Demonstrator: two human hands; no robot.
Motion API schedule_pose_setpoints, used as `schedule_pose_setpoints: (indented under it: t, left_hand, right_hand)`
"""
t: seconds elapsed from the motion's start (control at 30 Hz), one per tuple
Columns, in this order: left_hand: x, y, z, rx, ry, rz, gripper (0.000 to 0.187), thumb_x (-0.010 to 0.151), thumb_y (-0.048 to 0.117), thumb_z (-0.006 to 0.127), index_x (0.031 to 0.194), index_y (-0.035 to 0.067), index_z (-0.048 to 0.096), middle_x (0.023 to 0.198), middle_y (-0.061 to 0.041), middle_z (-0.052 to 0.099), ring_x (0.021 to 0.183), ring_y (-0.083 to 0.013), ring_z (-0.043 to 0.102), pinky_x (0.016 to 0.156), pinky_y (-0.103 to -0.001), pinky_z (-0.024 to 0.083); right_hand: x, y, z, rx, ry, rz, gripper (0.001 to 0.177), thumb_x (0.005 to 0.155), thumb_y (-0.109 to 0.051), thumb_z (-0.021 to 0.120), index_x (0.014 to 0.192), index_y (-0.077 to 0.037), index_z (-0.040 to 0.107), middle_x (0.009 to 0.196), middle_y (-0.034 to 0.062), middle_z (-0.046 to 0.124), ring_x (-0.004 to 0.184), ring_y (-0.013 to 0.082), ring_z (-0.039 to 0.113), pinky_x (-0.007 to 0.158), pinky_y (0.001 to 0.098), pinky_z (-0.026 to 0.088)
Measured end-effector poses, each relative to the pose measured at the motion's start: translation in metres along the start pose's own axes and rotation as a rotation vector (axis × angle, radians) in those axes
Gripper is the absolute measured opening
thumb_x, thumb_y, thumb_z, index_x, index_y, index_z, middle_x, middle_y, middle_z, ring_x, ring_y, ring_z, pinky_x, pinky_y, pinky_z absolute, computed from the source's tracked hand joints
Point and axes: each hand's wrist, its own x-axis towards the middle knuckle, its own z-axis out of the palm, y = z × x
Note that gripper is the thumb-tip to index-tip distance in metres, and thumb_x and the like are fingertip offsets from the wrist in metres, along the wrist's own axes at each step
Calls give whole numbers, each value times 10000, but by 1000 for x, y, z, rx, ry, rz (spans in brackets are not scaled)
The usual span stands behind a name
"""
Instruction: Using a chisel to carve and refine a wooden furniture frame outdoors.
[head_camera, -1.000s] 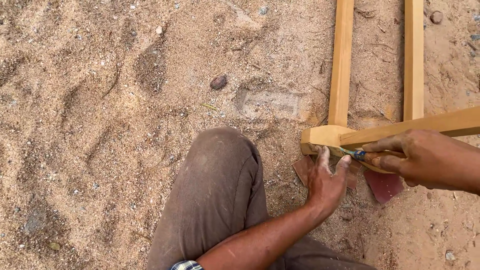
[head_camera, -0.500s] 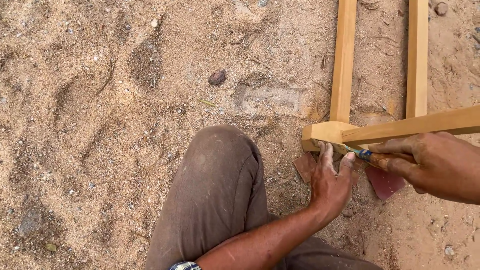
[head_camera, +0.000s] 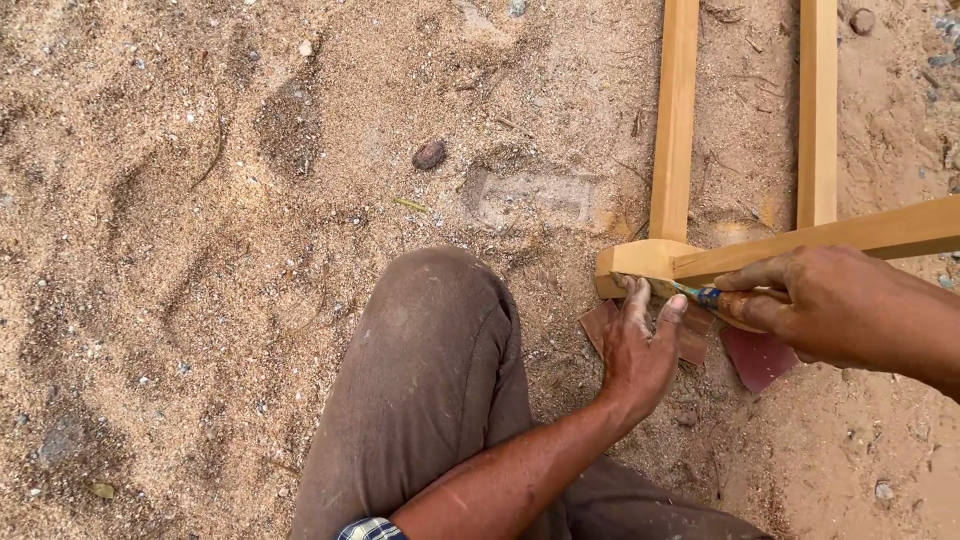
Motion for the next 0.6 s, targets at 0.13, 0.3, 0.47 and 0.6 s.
schedule_pose_setpoints:
  t: [0.13,0.3,0.47,0.6]
  left_hand:
    - [-2,2,-6,-25,-22,17,907,972,660,368,1605,27,222,1677,-220,225,1511,-382,316,1210,-582,276]
    - [1,-6,-4,32,-27,-10,871,973,642,383,1618,74,240,1656,-201,296,1499,-395,314,1210,-607,216]
    - [-3,2,-7,61,-15,14,884,969,641,403,1612,52,255,1595,-239,388,1460,-392,400,1212,-570,288]
    - [-8,9,-4,-18,-17,24,899,965,625,441,1602,30,219,1647,-239,269,1494,-392,329,1194,-568,324]
  right_hand:
    - [8,5,8,97,39,-16,505,971,-499,610,1406,-245,654,781,70,818,631,168,763,669,341,671]
    - [5,8,5,251,52,-2,474,981,-439,670,1397,-211,684,854,102,776,652,173,780,658,344,689]
    - [-14,5,-1,399,120,-63,378,920,-410,763,1257,-241,772,850,78,776,649,207,734,634,379,621]
    - [-20,5,1,490,81,-50,347,920,-389,759,1223,-229,813,806,71,782,598,207,673,575,376,556]
